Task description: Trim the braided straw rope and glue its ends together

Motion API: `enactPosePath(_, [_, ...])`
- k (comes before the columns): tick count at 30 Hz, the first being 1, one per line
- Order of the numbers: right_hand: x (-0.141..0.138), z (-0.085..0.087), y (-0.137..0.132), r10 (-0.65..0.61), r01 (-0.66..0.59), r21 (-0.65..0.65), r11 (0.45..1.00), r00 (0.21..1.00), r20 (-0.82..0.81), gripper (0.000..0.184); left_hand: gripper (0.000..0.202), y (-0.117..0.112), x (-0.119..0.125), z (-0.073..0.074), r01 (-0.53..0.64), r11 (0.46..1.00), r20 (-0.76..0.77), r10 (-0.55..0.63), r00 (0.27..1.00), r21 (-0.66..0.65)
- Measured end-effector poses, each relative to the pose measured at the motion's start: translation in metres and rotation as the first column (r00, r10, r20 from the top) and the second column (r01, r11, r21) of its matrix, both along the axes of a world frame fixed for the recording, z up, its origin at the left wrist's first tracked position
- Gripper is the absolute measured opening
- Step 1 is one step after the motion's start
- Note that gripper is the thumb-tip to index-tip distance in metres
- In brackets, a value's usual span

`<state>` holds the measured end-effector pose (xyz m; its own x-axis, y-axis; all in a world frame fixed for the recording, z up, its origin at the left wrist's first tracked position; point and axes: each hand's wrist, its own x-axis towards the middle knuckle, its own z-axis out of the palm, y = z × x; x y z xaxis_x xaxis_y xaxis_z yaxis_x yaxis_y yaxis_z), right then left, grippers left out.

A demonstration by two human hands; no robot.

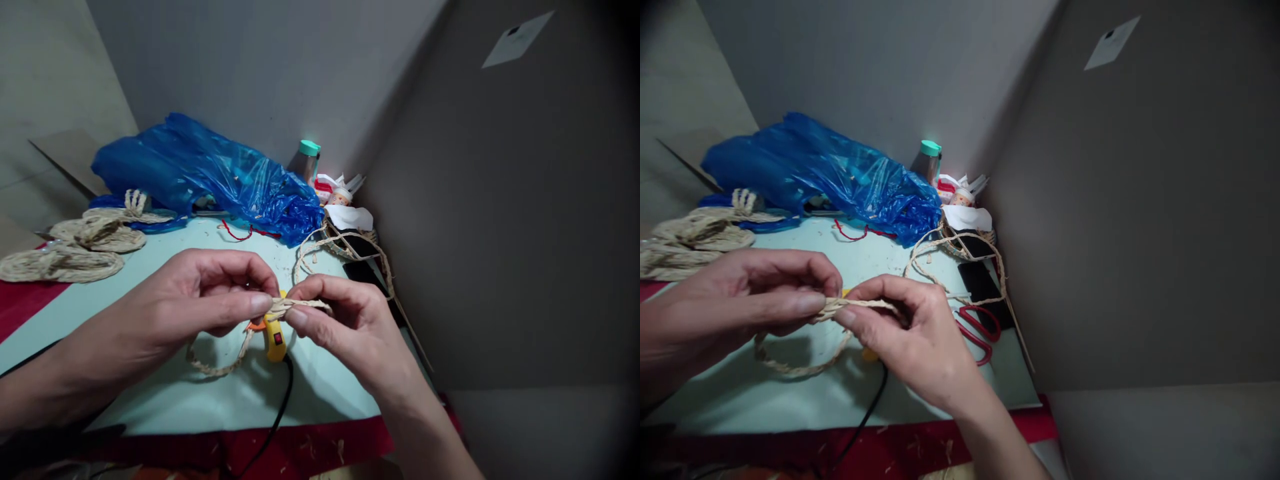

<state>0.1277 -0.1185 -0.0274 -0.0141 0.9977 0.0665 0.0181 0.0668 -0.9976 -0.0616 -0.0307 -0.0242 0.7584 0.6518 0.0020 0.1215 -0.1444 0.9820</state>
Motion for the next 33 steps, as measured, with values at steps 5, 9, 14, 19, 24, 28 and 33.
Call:
enactPosePath(5, [-0.007, -0.008, 0.002, -0.173, 0.129, 0.259, 0.957, 0.973, 0.152, 0.013, 0.015, 0.002, 0.006, 0.001, -0.031, 0.988, 0.029, 0.027, 0.999, 0.15])
enactPosePath(9, [-0.008, -0.01, 0.004, -0.279, 0.114, 0.449, 0.886, 0.905, 0.321, 0.007, 0.017, 0.004, 0.007, 0.003, -0.055, 0.962, 0.053, 0.042, 0.998, 0.267])
enactPosePath(14, [-0.007, -0.011, 0.008, -0.294, 0.127, 0.45, 0.884, 0.899, 0.324, 0.011, 0.015, 0.001, 0.004, 0.002, -0.135, 0.895, 0.028, 0.136, 0.99, 0.425])
enactPosePath(19, [-0.01, -0.012, 0.009, -0.317, 0.133, 0.46, 0.878, 0.882, 0.349, 0.014, 0.009, -0.009, 0.002, -0.005, -0.242, 0.643, 0.114, 0.235, 0.965, 0.727])
enactPosePath(24, [-0.015, -0.015, 0.009, -0.325, 0.098, 0.53, 0.842, 0.877, 0.354, 0.008, 0.016, -0.014, 0.0, -0.009, -0.271, 0.458, 0.202, 0.195, 0.96, 0.847])
enactPosePath(28, [-0.018, -0.015, 0.011, -0.378, -0.025, 0.668, 0.744, 0.808, 0.451, 0.017, 0.017, -0.013, -0.004, -0.009, -0.281, 0.43, 0.208, 0.21, 0.955, 0.858])
enactPosePath(33, [-0.022, -0.004, 0.016, -0.51, -0.092, 0.751, 0.654, 0.68, 0.527, 0.006, 0.013, -0.008, -0.004, -0.004, -0.31, 0.391, 0.224, 0.25, 0.942, 0.866])
